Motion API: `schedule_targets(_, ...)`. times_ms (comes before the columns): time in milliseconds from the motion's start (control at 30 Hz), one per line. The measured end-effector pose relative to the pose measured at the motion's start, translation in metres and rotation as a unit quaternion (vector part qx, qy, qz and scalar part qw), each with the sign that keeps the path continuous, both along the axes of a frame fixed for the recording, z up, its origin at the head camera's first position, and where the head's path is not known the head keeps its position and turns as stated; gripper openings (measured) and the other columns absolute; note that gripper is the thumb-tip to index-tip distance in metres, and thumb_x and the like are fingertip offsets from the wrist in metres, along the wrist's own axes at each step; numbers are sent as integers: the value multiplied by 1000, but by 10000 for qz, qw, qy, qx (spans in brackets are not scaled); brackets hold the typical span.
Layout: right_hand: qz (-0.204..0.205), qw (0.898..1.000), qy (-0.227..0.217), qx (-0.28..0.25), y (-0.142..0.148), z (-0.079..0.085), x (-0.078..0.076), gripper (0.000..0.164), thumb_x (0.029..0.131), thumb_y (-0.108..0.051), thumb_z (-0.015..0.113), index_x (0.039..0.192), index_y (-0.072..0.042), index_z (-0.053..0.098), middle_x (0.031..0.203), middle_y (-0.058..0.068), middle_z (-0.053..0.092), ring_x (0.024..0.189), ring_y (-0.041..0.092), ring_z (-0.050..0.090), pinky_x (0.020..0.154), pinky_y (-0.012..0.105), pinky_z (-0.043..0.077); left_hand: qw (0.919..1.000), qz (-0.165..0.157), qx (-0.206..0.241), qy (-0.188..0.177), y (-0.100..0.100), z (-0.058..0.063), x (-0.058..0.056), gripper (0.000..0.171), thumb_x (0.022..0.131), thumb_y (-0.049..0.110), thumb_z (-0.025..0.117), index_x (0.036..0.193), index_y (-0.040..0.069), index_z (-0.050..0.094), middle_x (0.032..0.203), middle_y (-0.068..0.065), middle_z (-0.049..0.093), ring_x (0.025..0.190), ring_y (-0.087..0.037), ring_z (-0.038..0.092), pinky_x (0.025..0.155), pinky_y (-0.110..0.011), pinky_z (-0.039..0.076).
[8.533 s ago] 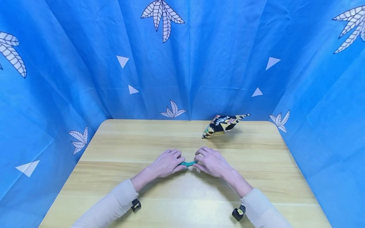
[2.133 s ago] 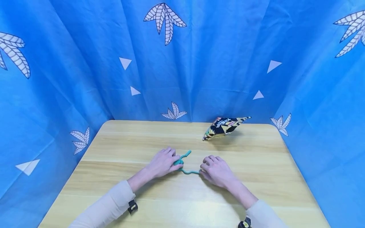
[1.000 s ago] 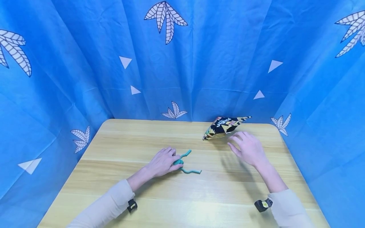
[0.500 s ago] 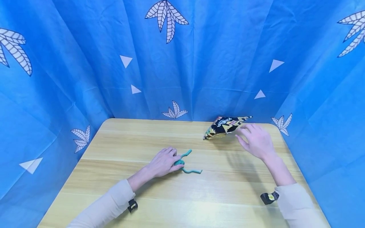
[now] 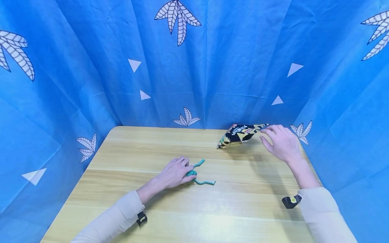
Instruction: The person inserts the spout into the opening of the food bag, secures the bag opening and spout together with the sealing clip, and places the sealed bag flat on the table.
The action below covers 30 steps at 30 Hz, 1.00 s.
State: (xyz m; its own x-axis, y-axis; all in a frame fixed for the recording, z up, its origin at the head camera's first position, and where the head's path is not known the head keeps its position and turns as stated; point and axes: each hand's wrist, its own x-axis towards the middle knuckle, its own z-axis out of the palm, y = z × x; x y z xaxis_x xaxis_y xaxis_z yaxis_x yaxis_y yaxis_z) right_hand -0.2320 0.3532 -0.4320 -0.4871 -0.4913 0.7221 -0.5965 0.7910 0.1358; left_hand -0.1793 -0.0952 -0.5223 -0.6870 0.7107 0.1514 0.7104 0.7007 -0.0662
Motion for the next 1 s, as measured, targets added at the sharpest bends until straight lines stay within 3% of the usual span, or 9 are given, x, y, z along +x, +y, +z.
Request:
schedule_targets(233, 83, 9999, 49, 49, 6, -1, -10, 40, 102, -39, 55, 103, -6, 77, 93, 18, 74, 78, 39, 68, 56, 51, 51, 10000, -10, -11, -8, 1, 0, 0, 40, 106, 63, 46, 94, 27, 61, 95, 4, 54, 84, -13, 43, 68, -24, 33)
schedule_targets(533, -126, 9995, -132, 242, 9, 0, -24, 71, 111, -57, 32, 102, -4, 78, 94, 18, 74, 79, 39, 68, 57, 49, 52, 10000, -4, 19, -1, 3, -2, 0, 40, 107, 63, 46, 94, 27, 60, 94, 4, 53, 84, -13, 43, 68, -23, 33)
schedule_targets(767, -170, 9985, -347, 394, 10, -1, -28, 78, 110, -61, 25, 103, -4, 78, 95, 18, 74, 80, 38, 68, 58, 49, 53, 10000, -12, 69, 16, 3, -3, 0, 40, 106, 63, 46, 94, 28, 60, 94, 4, 53, 84, -13, 43, 68, -23, 32)
schedule_targets(900, -170, 9985, -331, 400, 10, -2, -29, 77, 110, -61, 25, 104, -5, 78, 95, 17, 74, 79, 38, 67, 56, 48, 52, 10000, -15, 55, 56, 3, -3, 0, 40, 107, 63, 45, 94, 28, 60, 94, 4, 53, 84, -13, 43, 68, -23, 32)
schedule_targets(1000, -203, 9984, -356, 402, 10, -4, -29, 62, 111, -53, 39, 104, -5, 78, 95, 17, 74, 79, 38, 68, 55, 48, 52, 9999, -17, 45, 90, 3, -2, 0, 39, 107, 63, 45, 95, 28, 59, 94, 4, 53, 84, -12, 43, 68, -23, 32)
